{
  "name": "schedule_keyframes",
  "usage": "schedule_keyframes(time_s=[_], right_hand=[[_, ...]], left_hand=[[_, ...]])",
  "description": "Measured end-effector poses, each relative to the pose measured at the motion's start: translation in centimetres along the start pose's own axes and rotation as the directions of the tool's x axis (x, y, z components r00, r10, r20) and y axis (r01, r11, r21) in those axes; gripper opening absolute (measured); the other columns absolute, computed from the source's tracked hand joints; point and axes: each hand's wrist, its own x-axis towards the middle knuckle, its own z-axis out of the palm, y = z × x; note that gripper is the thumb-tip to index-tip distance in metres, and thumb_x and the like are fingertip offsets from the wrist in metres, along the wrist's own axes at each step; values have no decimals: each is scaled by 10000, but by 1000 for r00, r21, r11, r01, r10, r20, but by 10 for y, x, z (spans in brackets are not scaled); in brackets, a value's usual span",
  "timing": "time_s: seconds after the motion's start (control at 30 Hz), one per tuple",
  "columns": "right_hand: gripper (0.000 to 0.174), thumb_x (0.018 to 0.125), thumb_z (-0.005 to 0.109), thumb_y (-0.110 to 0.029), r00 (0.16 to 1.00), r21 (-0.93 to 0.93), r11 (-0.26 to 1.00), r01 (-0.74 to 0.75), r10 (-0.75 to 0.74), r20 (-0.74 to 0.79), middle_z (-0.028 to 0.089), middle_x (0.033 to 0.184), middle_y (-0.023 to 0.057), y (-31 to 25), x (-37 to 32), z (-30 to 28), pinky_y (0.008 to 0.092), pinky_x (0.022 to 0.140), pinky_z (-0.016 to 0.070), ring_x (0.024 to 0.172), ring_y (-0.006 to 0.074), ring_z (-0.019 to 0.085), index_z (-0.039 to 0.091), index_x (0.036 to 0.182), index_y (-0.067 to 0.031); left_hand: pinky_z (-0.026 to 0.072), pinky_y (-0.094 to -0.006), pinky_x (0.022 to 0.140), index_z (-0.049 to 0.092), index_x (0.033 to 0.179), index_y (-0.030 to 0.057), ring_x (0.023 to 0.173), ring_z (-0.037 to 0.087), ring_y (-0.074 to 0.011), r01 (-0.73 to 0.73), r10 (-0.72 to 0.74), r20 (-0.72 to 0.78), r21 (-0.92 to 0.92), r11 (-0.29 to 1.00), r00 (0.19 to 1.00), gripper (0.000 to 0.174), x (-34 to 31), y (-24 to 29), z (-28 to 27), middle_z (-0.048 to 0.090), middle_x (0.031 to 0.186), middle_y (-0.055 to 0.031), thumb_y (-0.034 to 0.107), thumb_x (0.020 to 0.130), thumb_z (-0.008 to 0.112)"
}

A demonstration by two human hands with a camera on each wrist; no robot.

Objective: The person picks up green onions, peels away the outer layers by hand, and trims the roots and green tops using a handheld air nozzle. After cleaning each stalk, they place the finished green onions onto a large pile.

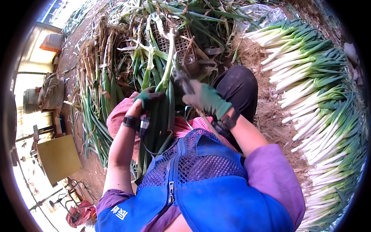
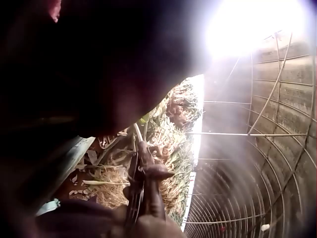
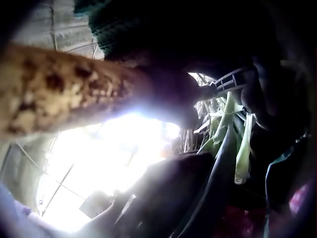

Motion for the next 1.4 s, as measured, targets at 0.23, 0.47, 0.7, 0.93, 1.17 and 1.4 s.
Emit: schedule_keyframes(time_s=[0.23,0.47,0.7,0.93,1.17,1.4], right_hand=[[602,722,662,-432,998,-101,994,-47,50,31,690,911,232,2,87,-10,377,779,531,848,323,689,613,1088,43],[661,715,652,-451,994,-107,994,-25,14,-105,689,940,246,15,128,-11,369,800,527,890,331,689,598,1127,63],[675,699,663,-458,992,-154,980,-122,123,-7,669,1028,289,3,165,-36,394,902,499,1014,372,655,613,1123,65],[649,755,652,-424,988,-257,966,-11,-28,-149,670,944,242,2,146,-12,397,815,524,880,335,676,526,1195,36],[610,767,646,-382,952,-195,967,162,-101,289,656,1056,247,-40,136,4,413,909,508,1005,362,661,525,1241,-19],[454,737,688,-274,951,-108,949,297,-304,-51,624,869,205,-34,133,6,417,725,494,776,338,628,573,1103,-31]], left_hand=[[520,-301,796,625,1187,14,864,636,-148,128,-128,2,47,991,992,450,-21,-10,12,683,1002,-66,282,836,712],[518,-300,821,615,1207,11,890,639,-151,140,-140,23,35,990,990,454,-12,-18,4,680,1034,-66,275,848,703],[521,-291,794,623,1212,17,858,632,-130,144,-146,50,33,989,988,465,-18,-25,-3,680,1006,-48,313,864,713],[480,-262,559,661,993,67,625,567,-113,91,-199,-245,-390,916,949,250,22,-10,-78,628,765,4,304,913,676],[508,-407,887,505,1304,-19,1073,635,-325,235,-191,-687,-30,972,701,749,146,-53,-126,638,1184,-231,408,731,729],[513,-322,635,605,1121,14,709,625,-162,237,-147,-516,113,965,844,382,140,-52,-129,686,892,-87,219,815,708]])
